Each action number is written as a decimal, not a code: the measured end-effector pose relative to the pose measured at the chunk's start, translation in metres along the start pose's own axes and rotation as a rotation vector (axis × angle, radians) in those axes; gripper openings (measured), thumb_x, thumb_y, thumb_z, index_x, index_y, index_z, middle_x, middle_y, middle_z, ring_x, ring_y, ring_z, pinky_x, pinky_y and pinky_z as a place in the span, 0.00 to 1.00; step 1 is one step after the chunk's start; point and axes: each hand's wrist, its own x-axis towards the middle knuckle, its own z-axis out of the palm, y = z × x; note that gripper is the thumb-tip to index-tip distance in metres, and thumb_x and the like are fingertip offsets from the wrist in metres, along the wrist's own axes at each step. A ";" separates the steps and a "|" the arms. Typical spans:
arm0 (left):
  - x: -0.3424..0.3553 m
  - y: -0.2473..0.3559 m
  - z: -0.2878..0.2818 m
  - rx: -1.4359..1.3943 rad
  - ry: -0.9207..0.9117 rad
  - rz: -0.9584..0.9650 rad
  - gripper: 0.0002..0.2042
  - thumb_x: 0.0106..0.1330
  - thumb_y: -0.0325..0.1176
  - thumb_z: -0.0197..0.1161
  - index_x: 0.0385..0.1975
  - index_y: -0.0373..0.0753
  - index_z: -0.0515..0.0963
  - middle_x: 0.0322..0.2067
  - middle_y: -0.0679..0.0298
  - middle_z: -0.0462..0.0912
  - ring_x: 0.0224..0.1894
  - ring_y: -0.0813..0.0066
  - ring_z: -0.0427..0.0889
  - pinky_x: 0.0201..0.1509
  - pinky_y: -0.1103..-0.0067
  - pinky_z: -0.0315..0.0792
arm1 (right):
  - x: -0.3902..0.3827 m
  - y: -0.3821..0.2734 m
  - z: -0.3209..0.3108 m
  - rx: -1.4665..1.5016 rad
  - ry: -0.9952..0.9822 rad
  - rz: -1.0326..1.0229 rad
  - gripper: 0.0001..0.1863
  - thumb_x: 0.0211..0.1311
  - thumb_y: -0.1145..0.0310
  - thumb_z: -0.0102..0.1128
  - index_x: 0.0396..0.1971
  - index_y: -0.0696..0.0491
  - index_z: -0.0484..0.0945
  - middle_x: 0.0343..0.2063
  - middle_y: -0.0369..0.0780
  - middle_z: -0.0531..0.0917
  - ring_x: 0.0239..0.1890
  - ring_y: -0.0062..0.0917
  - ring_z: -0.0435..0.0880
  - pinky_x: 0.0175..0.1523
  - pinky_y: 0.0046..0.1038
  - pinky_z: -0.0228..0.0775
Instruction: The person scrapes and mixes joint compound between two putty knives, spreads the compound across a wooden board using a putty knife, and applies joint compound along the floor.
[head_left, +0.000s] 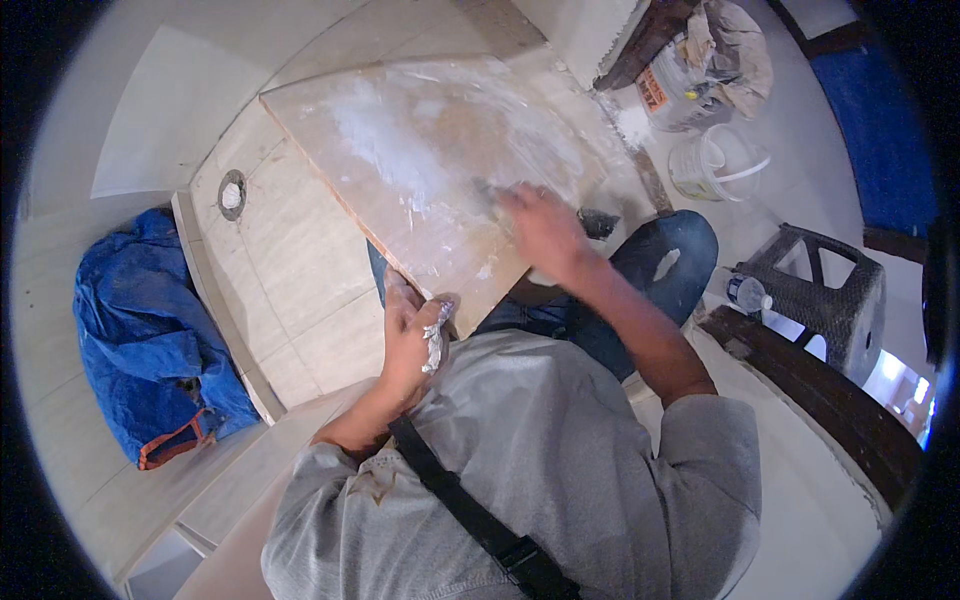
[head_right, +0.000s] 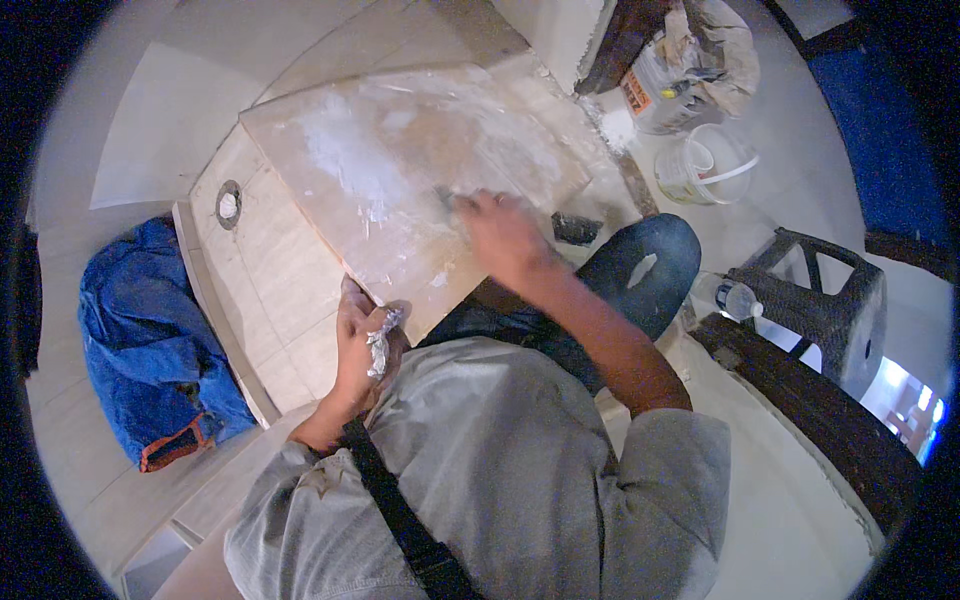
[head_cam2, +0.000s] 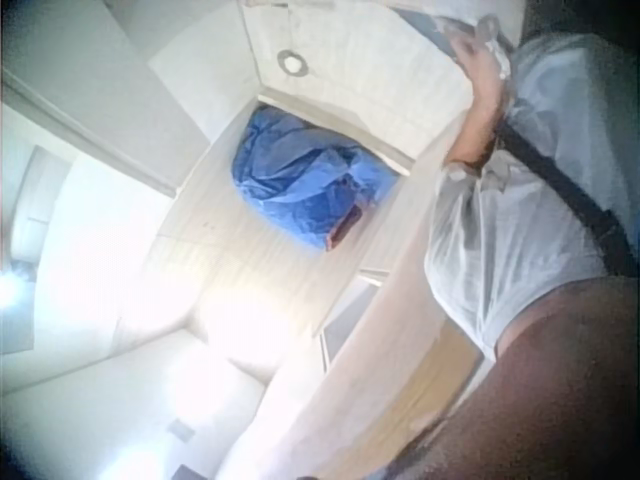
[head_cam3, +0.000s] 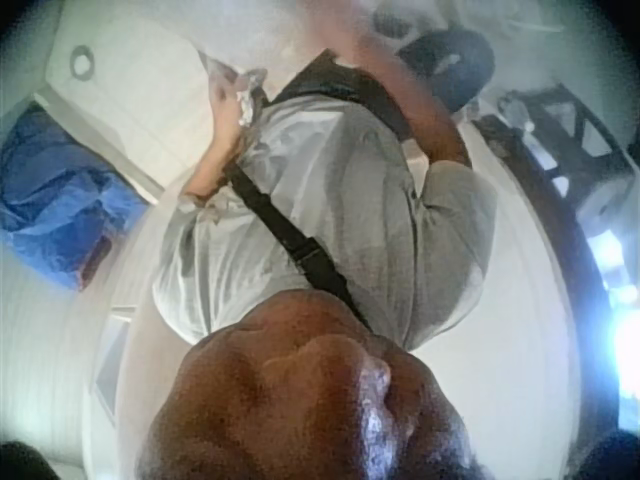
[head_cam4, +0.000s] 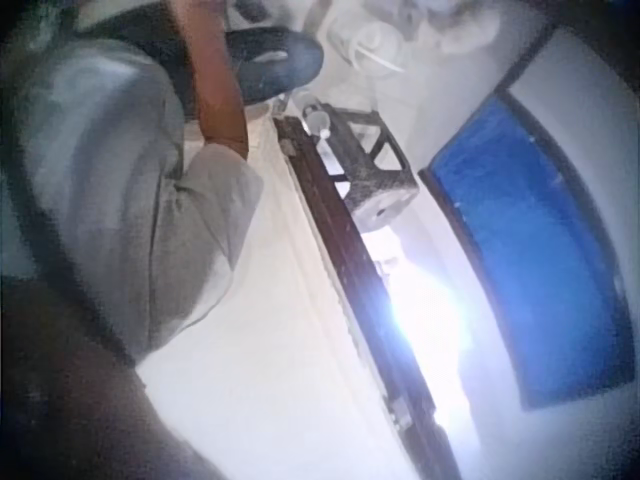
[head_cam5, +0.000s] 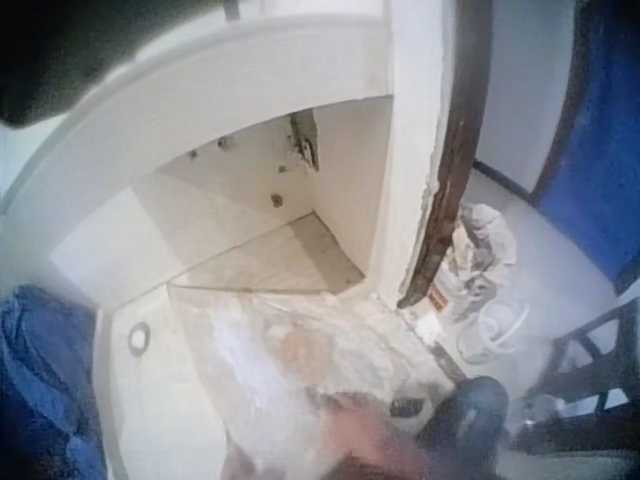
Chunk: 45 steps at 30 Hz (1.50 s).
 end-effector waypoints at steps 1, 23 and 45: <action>-0.001 0.000 -0.001 0.037 0.010 -0.007 0.33 0.59 0.21 0.57 0.66 0.33 0.56 0.56 0.57 0.74 0.51 0.72 0.77 0.45 0.81 0.74 | 0.016 0.020 0.009 -0.005 -0.074 0.070 0.25 0.54 0.78 0.53 0.56 0.52 0.76 0.48 0.48 0.78 0.47 0.46 0.79 0.54 0.40 0.73; -0.002 0.003 -0.004 -0.014 -0.159 0.056 0.37 0.57 0.15 0.50 0.70 0.34 0.47 0.64 0.55 0.60 0.68 0.67 0.61 0.68 0.73 0.59 | -0.017 -0.072 -0.043 0.224 0.002 -0.379 0.30 0.51 0.77 0.57 0.60 0.54 0.72 0.54 0.43 0.74 0.55 0.39 0.73 0.59 0.38 0.70; 0.012 -0.026 -0.033 -0.038 0.038 0.073 0.33 0.56 0.17 0.58 0.64 0.32 0.56 0.55 0.55 0.74 0.55 0.64 0.78 0.55 0.72 0.76 | 0.039 0.000 0.018 0.213 0.212 -0.182 0.24 0.59 0.76 0.52 0.58 0.59 0.73 0.53 0.52 0.77 0.57 0.47 0.75 0.64 0.41 0.66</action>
